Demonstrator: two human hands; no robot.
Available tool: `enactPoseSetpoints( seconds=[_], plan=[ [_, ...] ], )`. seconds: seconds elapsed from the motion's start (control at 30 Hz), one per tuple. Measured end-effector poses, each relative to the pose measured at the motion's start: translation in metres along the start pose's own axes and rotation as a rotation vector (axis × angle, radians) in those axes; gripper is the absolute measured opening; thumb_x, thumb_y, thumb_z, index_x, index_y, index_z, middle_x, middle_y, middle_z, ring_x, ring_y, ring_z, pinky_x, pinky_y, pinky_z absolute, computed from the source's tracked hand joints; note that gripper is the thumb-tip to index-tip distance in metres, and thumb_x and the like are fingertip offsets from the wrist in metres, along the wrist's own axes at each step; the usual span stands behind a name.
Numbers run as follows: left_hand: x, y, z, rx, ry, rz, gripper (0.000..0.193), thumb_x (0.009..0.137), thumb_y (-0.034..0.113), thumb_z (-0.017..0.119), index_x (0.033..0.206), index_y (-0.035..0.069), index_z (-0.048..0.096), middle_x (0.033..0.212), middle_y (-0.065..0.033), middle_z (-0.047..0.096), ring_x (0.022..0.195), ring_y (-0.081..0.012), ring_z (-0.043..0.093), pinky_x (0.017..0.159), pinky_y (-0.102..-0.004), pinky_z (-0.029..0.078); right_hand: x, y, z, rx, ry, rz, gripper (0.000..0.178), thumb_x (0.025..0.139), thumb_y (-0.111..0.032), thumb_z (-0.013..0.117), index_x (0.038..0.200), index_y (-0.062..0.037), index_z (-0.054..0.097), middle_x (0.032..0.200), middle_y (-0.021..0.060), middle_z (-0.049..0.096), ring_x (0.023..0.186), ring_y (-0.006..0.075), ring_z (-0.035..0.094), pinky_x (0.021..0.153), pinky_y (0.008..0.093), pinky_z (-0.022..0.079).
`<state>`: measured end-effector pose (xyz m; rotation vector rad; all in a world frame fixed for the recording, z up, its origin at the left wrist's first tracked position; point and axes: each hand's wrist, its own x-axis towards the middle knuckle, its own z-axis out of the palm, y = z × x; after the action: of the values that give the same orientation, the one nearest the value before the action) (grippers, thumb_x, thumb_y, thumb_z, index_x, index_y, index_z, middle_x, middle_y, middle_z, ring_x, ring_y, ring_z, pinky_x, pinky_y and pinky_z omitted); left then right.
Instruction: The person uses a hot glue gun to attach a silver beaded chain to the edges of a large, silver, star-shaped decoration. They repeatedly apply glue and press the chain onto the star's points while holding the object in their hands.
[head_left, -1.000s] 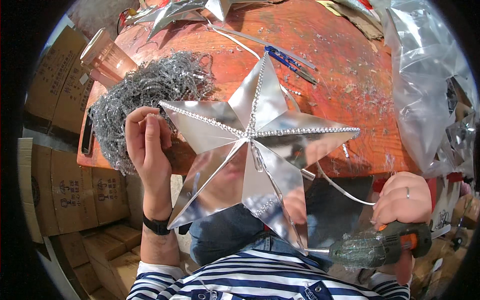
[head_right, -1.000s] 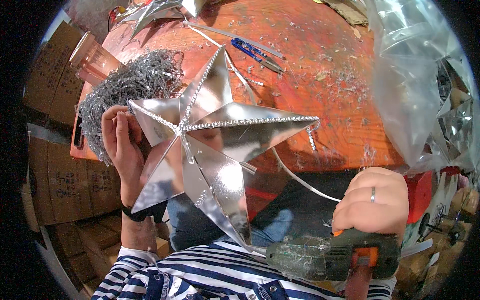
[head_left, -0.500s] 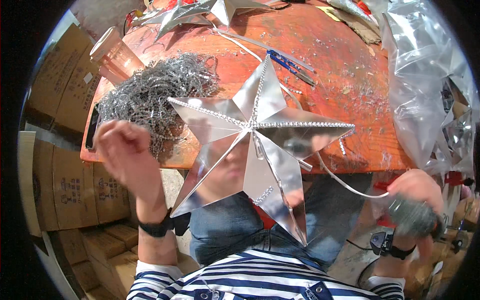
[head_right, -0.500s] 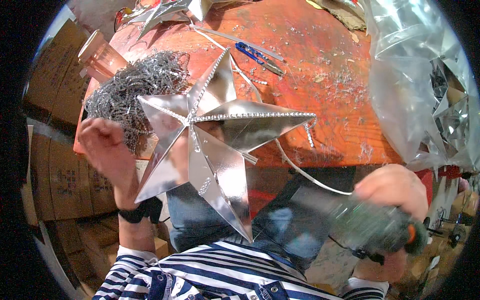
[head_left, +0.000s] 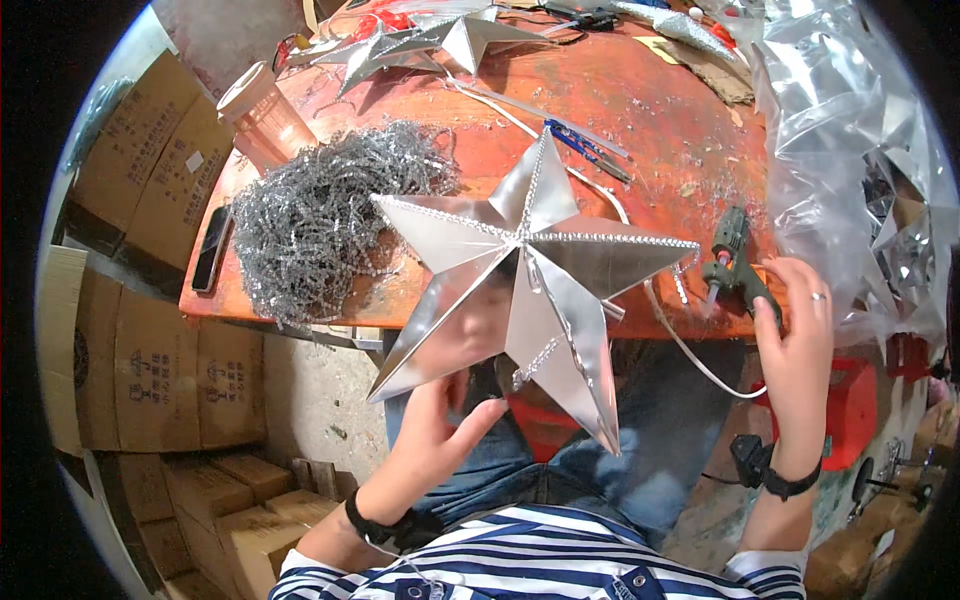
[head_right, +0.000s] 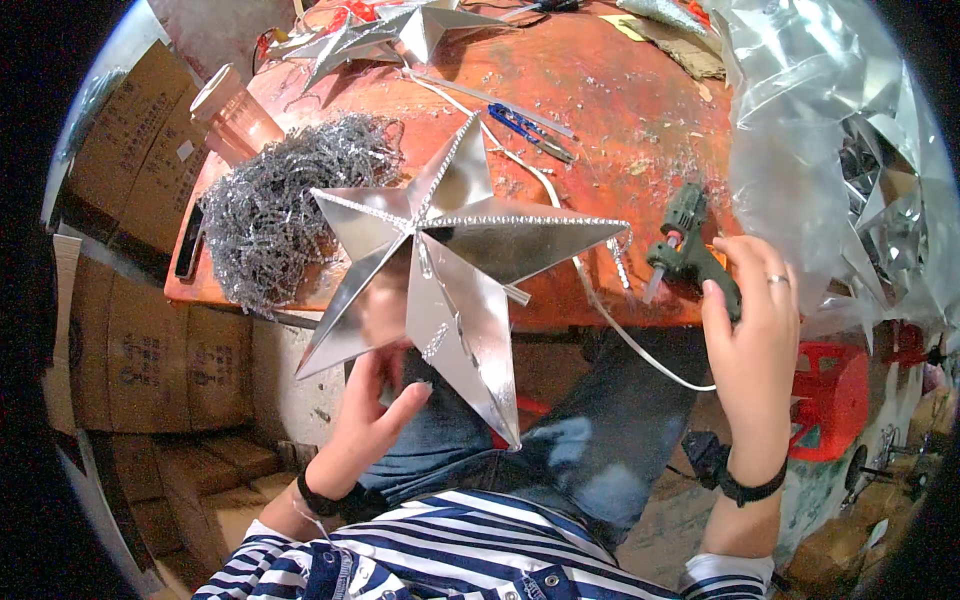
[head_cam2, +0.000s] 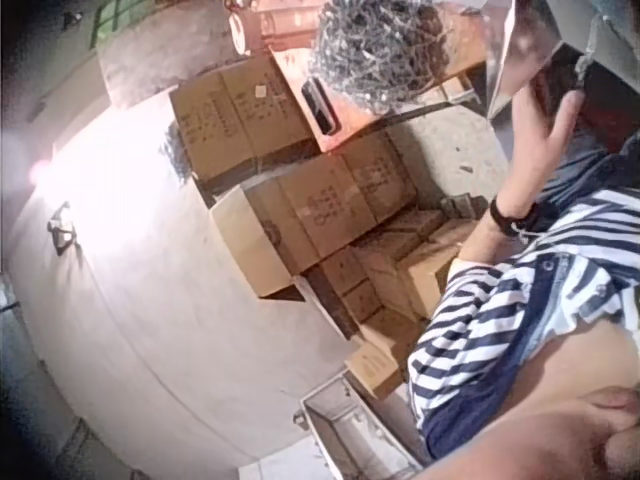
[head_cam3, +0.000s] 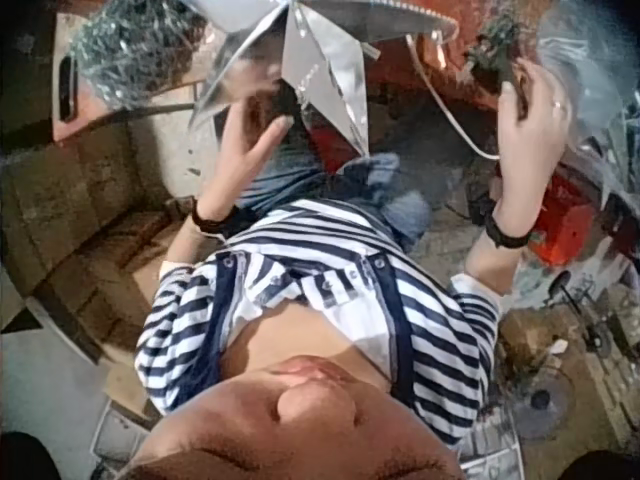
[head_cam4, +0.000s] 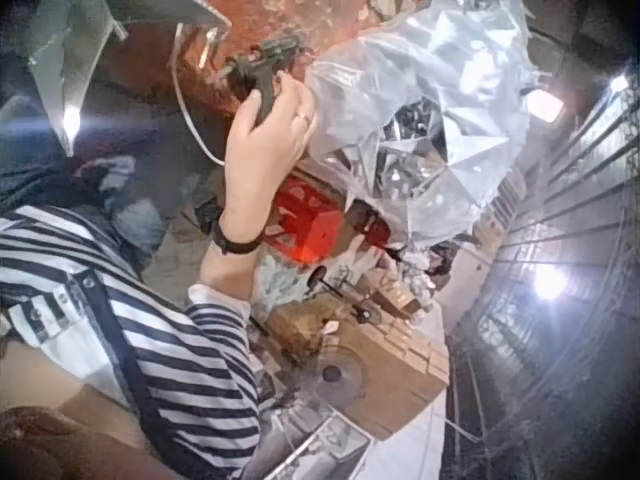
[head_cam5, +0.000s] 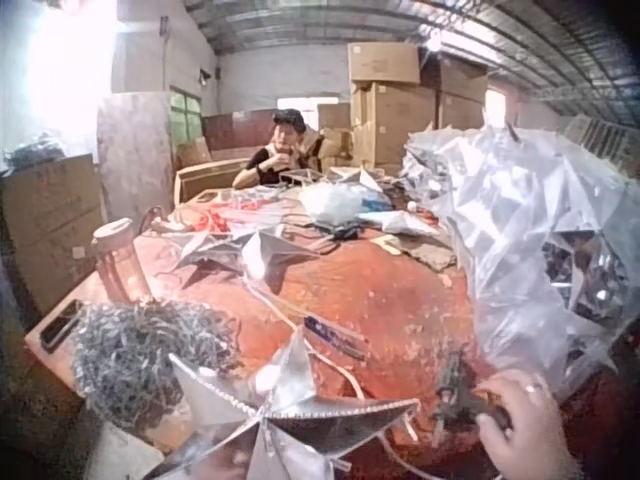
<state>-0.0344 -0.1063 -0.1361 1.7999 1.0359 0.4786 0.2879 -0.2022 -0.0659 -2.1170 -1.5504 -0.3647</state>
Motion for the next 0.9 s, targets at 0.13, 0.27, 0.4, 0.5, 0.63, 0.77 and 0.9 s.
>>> enactPoseSetpoints(
  seconds=[0.13, 0.27, 0.4, 0.5, 0.63, 0.77, 0.9],
  plan=[
    [0.012, -0.017, 0.02, -0.056, 0.058, 0.213, 0.044, 0.087, 0.011, 0.062, 0.125, -0.001, 0.043, 0.118, -0.0129, 0.049, 0.112, -0.0213, 0.046, 0.1, -0.0334, 0.033, -0.014, -0.031, -0.026, 0.101, 0.174, -0.173, 0.02, 0.082, -0.003, 0.06, 0.102, -0.0011, 0.061, 0.1, 0.0134, 0.061, 0.094, 0.0318, 0.057, 0.085, 0.0406, 0.044],
    [0.007, -0.013, 0.022, -0.362, -0.068, 0.176, 0.041, 0.089, 0.008, 0.058, 0.126, -0.001, 0.041, 0.127, -0.0129, 0.048, 0.119, -0.0226, 0.045, 0.105, -0.0352, 0.031, -0.038, -0.051, -0.049, 0.066, 0.144, -0.406, 0.018, 0.084, -0.016, 0.06, 0.099, -0.007, 0.063, 0.097, 0.0106, 0.062, 0.083, 0.0279, 0.057, 0.075, 0.0415, 0.045],
    [0.013, -0.018, 0.036, -0.413, -0.082, 0.223, 0.042, 0.091, 0.008, 0.056, 0.129, 0.0, 0.038, 0.123, -0.0108, 0.05, 0.114, -0.0196, 0.047, 0.103, -0.0321, 0.033, -0.051, -0.071, -0.05, 0.107, 0.122, -0.598, 0.017, 0.08, -0.02, 0.063, 0.096, -0.0134, 0.063, 0.096, 0.0041, 0.061, 0.076, 0.0197, 0.052, 0.064, 0.0349, 0.042],
    [0.016, -0.011, 0.045, -0.565, -0.181, 0.167, 0.022, 0.098, 0.015, 0.047, 0.115, 0.001, 0.049, 0.101, -0.0055, 0.056, 0.093, -0.0151, 0.05, 0.086, -0.0281, 0.041, -0.056, -0.082, -0.047, 0.161, 0.112, -0.641, 0.018, 0.077, -0.019, 0.066, 0.095, -0.0157, 0.064, 0.094, 0.0012, 0.06, 0.074, 0.0168, 0.05, 0.06, 0.0308, 0.039],
    [0.007, -0.047, 0.058, -0.338, -0.323, 0.099, 0.031, 0.101, 0.025, 0.042, 0.086, 0.002, 0.057, 0.073, -0.006, 0.055, 0.07, -0.0169, 0.049, 0.068, -0.0312, 0.044, -0.064, -0.088, -0.044, 0.25, 0.072, -0.706, 0.017, 0.075, -0.016, 0.068, 0.092, -0.017, 0.065, 0.091, -0.0017, 0.06, 0.074, 0.0133, 0.05, 0.058, 0.027, 0.037],
    [-0.022, -0.065, 0.046, 0.198, -0.611, 0.054, 0.032, 0.098, 0.031, 0.045, 0.088, 0.003, 0.058, 0.075, -0.017, 0.061, 0.072, -0.0304, 0.06, 0.066, -0.0405, 0.047, -0.077, -0.088, -0.027, 0.259, 0.036, -0.85, 0.02, 0.072, -0.016, 0.069, 0.092, -0.0165, 0.065, 0.093, -0.0004, 0.061, 0.073, 0.0135, 0.05, 0.056, 0.0272, 0.041],
    [-0.031, -0.031, 0.031, 0.447, -0.755, 0.164, 0.032, 0.094, 0.035, 0.049, 0.091, 0.005, 0.061, 0.08, -0.0206, 0.064, 0.077, -0.0405, 0.062, 0.064, -0.0488, 0.048, -0.08, -0.097, -0.001, 0.424, -0.17, -0.9, 0.025, 0.074, -0.018, 0.071, 0.097, -0.0114, 0.067, 0.099, 0.0037, 0.061, 0.084, 0.017, 0.057, 0.065, 0.0286, 0.049]
  ],
)
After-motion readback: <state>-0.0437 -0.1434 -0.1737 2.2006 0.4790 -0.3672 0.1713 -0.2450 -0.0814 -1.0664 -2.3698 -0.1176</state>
